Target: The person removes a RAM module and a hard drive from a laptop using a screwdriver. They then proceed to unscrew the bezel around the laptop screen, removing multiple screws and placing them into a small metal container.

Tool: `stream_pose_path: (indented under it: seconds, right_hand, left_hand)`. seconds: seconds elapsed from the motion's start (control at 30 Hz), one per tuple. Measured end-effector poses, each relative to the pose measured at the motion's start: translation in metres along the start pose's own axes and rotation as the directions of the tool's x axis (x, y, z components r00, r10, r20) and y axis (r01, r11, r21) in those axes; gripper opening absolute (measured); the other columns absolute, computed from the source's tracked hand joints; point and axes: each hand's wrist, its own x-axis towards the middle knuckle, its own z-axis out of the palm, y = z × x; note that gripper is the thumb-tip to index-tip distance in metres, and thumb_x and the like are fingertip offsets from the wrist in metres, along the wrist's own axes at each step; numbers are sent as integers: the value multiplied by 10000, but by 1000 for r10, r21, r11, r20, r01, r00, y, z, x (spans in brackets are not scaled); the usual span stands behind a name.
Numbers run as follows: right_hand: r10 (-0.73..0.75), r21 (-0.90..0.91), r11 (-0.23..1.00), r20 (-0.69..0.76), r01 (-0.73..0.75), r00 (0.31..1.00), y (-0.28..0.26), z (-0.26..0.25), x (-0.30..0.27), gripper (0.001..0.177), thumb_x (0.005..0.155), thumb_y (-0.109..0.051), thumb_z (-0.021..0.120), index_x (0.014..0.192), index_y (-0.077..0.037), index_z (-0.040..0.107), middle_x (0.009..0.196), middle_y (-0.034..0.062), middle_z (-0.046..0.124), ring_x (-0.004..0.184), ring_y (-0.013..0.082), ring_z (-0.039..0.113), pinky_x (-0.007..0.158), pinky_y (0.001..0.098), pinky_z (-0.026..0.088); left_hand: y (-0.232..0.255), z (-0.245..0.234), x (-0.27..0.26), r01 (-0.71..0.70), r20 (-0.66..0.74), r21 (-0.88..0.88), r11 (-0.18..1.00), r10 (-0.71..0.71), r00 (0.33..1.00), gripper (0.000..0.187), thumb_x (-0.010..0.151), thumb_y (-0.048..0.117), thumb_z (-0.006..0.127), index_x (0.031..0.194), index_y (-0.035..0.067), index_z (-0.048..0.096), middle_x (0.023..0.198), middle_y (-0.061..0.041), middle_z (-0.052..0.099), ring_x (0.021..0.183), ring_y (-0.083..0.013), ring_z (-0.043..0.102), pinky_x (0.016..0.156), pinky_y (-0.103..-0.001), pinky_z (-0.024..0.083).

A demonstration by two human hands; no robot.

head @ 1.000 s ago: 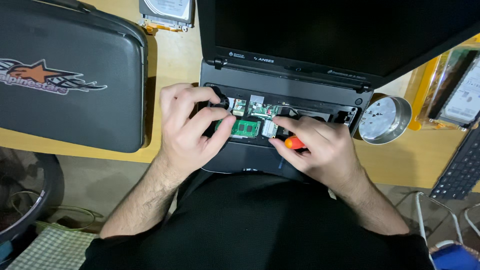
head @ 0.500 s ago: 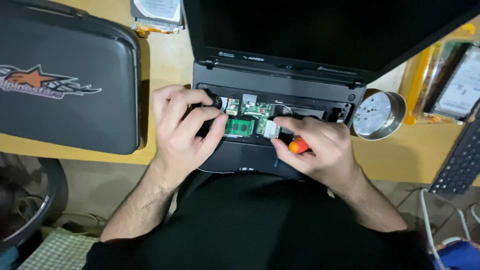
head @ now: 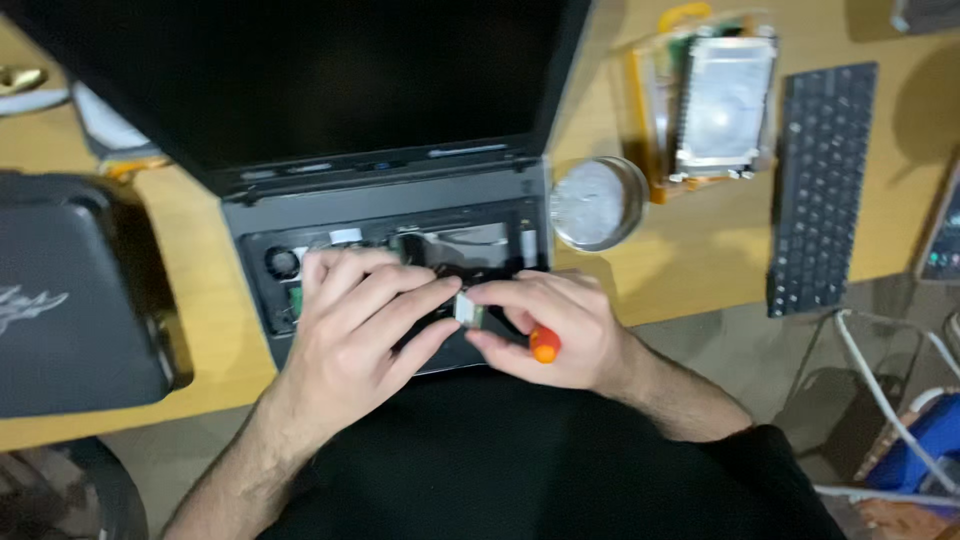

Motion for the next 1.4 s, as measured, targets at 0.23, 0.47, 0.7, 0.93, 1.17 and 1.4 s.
stream_pose_path:
  seconds: [0.23,0.47,0.7,0.93,1.17,1.4]
  right_hand:
    - [-69,-4,998,-139,69,988,11,-29,-19,400,1073,-273,1035,1334,-46,836,777,-18,579,653,132,567,612,314,494]
    - [-68,-269,962,-394,-45,916,72,-73,-71,412,1059,-343,1006,1308,-45,869,850,29,793,660,88,647,553,292,549]
    - [200,-210,882,-643,-421,739,90,-116,-59,431,1136,-235,997,1374,83,829,1011,137,721,761,161,571,678,320,484]
    - [340,-120,843,-636,-524,693,89,-114,-45,391,1092,-16,1070,1385,35,815,932,75,586,757,133,478,717,299,420]
    - [268,-282,800,-621,-529,737,90,-114,-50,510,1106,-263,1084,1422,70,862,1044,144,674,822,209,572,734,371,481]
    - [-14,-456,858,-480,-236,877,97,-112,-58,181,1201,104,863,1378,65,876,1537,333,684,1322,452,819,932,477,768]
  left_hand:
    - [22,16,27,-23,31,-102,995,26,999,301,1133,211,904,1404,85,865,1281,-53,871,1171,-303,730,1031,-487,413]
    - [28,42,43,-6,70,-144,990,16,997,359,1131,245,895,1437,64,845,1308,-92,845,1162,-325,756,1014,-482,527]
    - [29,53,53,-9,105,-127,992,22,994,254,1131,218,899,1346,87,868,1273,-77,861,1156,-321,737,978,-462,507]
    - [24,53,53,0,106,-121,993,13,994,219,1144,209,881,1338,110,863,1280,-58,848,1156,-311,730,975,-461,489]
    - [22,50,55,6,107,-117,993,6,994,204,1147,206,881,1326,108,869,1286,-50,846,1145,-317,712,968,-470,474]
    - [20,50,49,20,113,-117,993,-7,994,208,1130,205,897,1317,117,882,1284,-42,859,1167,-301,717,957,-467,479]
